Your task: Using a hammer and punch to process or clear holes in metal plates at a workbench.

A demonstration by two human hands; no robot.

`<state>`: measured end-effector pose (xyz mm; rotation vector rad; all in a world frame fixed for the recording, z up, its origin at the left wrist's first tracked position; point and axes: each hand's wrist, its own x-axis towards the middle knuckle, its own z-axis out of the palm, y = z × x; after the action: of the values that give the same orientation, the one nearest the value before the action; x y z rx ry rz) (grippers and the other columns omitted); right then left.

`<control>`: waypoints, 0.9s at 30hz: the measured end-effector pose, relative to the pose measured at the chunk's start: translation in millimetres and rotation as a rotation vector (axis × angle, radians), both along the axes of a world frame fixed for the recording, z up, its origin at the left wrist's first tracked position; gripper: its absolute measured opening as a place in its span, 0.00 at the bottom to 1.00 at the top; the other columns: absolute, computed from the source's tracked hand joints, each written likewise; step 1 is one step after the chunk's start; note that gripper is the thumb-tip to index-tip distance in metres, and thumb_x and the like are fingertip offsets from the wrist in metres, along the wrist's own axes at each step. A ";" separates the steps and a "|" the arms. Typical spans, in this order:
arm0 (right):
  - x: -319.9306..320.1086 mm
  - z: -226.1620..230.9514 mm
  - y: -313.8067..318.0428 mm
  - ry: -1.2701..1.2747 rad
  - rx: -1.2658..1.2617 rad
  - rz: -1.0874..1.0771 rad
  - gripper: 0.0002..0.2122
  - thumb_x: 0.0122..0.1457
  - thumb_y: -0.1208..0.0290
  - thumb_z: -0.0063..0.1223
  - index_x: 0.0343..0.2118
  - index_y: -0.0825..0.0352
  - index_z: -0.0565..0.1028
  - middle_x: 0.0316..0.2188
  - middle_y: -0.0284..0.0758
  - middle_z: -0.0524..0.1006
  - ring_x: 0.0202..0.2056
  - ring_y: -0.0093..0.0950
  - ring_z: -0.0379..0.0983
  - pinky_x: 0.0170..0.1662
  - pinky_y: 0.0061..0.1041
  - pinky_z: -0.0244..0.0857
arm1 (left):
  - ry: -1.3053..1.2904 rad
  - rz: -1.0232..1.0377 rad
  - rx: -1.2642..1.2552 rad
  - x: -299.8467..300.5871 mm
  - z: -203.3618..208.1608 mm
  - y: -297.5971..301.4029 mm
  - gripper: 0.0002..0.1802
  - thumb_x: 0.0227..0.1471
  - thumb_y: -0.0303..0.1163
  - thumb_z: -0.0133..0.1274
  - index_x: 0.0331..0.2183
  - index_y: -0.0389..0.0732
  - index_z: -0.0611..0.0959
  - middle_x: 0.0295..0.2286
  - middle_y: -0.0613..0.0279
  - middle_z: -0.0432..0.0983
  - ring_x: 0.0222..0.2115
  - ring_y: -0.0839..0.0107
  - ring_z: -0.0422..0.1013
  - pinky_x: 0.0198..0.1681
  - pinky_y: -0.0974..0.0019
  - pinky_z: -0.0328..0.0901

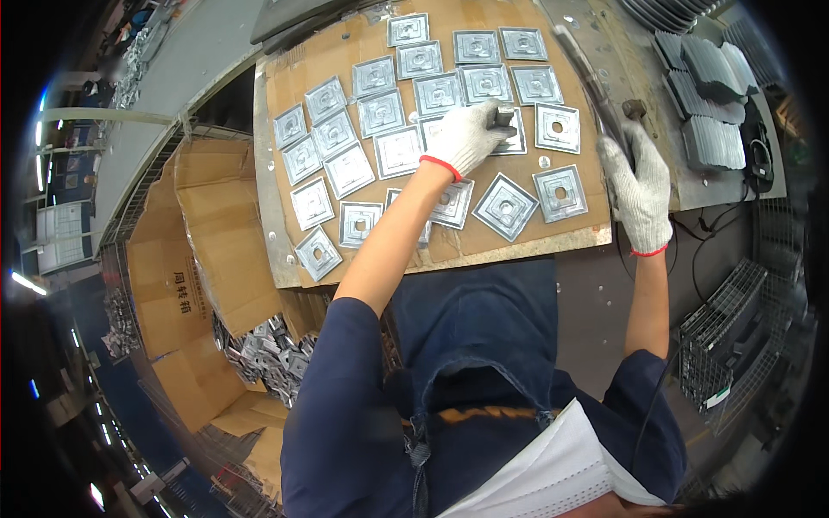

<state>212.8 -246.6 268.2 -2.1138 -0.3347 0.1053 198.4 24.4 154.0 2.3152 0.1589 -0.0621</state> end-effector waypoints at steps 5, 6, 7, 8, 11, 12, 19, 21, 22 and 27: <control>-7.3 26.7 46.9 -0.100 0.103 0.089 0.12 0.72 0.60 0.57 0.44 0.65 0.75 0.22 0.36 0.74 0.25 0.24 0.73 0.31 0.29 0.67 | -0.065 -0.018 0.034 0.3 1.0 0.6 0.22 0.54 0.46 0.70 0.45 0.42 0.87 0.33 0.48 0.85 0.34 0.53 0.83 0.39 0.57 0.75; -6.1 9.6 50.7 -0.081 0.105 0.162 0.14 0.72 0.57 0.55 0.45 0.65 0.75 0.23 0.42 0.77 0.28 0.34 0.79 0.35 0.37 0.70 | -0.065 -0.024 0.031 0.2 1.1 -0.4 0.23 0.54 0.46 0.70 0.45 0.42 0.87 0.32 0.48 0.85 0.33 0.52 0.82 0.38 0.56 0.75; -0.8 -13.2 52.4 -0.101 -0.213 0.212 0.16 0.72 0.55 0.54 0.45 0.66 0.75 0.25 0.46 0.78 0.30 0.42 0.80 0.37 0.41 0.70 | -0.074 -0.015 0.035 -0.2 2.3 -0.5 0.23 0.54 0.46 0.70 0.45 0.41 0.87 0.32 0.48 0.85 0.33 0.51 0.82 0.38 0.55 0.75; 4.2 -26.0 50.7 -0.123 -0.534 0.258 0.18 0.72 0.53 0.53 0.45 0.66 0.75 0.27 0.49 0.80 0.32 0.49 0.81 0.38 0.46 0.70 | -0.079 -0.005 0.032 -1.1 4.7 -2.7 0.23 0.54 0.46 0.70 0.45 0.41 0.87 0.32 0.48 0.85 0.33 0.51 0.82 0.38 0.55 0.75; 4.6 -32.5 40.1 0.017 -0.514 0.205 0.21 0.71 0.49 0.51 0.45 0.67 0.75 0.31 0.54 0.81 0.37 0.57 0.79 0.41 0.52 0.68 | -0.097 -0.009 -0.009 -5.1 -0.7 -2.0 0.22 0.54 0.45 0.68 0.43 0.39 0.87 0.32 0.46 0.84 0.34 0.51 0.82 0.39 0.55 0.75; 2.9 -29.5 37.7 0.009 -0.512 0.217 0.21 0.71 0.49 0.51 0.45 0.67 0.75 0.31 0.54 0.81 0.37 0.57 0.79 0.41 0.52 0.68 | -0.102 0.004 -0.005 -5.8 -4.4 0.5 0.22 0.54 0.45 0.68 0.43 0.39 0.87 0.32 0.46 0.84 0.34 0.51 0.82 0.39 0.55 0.75; -22.3 -49.0 3.6 -0.130 -0.106 -0.019 0.19 0.71 0.51 0.54 0.47 0.66 0.75 0.26 0.50 0.79 0.31 0.52 0.80 0.34 0.44 0.69 | -0.130 0.116 -0.071 -13.2 8.9 -15.3 0.19 0.55 0.42 0.69 0.40 0.37 0.86 0.33 0.51 0.84 0.35 0.60 0.81 0.42 0.59 0.73; -22.5 -74.8 -7.9 0.011 -0.373 0.042 0.21 0.70 0.49 0.54 0.48 0.67 0.75 0.28 0.52 0.81 0.33 0.55 0.80 0.36 0.48 0.71 | -0.173 0.076 -0.110 -14.3 16.7 -16.7 0.19 0.55 0.41 0.70 0.41 0.37 0.86 0.33 0.53 0.84 0.35 0.62 0.81 0.41 0.60 0.73; -21.2 -89.4 -11.5 0.056 -0.561 0.087 0.22 0.70 0.48 0.54 0.48 0.67 0.75 0.28 0.52 0.81 0.34 0.56 0.80 0.37 0.49 0.71 | -0.209 0.046 -0.155 -17.0 19.5 -16.2 0.18 0.55 0.40 0.70 0.41 0.37 0.87 0.33 0.55 0.84 0.35 0.65 0.81 0.41 0.62 0.73; -32.3 -107.2 -20.8 0.040 -0.315 0.031 0.21 0.69 0.50 0.56 0.44 0.68 0.77 0.30 0.53 0.80 0.35 0.55 0.79 0.37 0.47 0.70 | -0.021 0.049 -0.405 -17.7 56.3 -18.1 0.18 0.54 0.33 0.70 0.45 0.40 0.87 0.34 0.62 0.86 0.35 0.76 0.80 0.42 0.69 0.74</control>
<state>180.4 -267.4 160.9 -2.4142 -0.3453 0.2315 180.7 6.3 210.3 1.9068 0.1747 -0.0403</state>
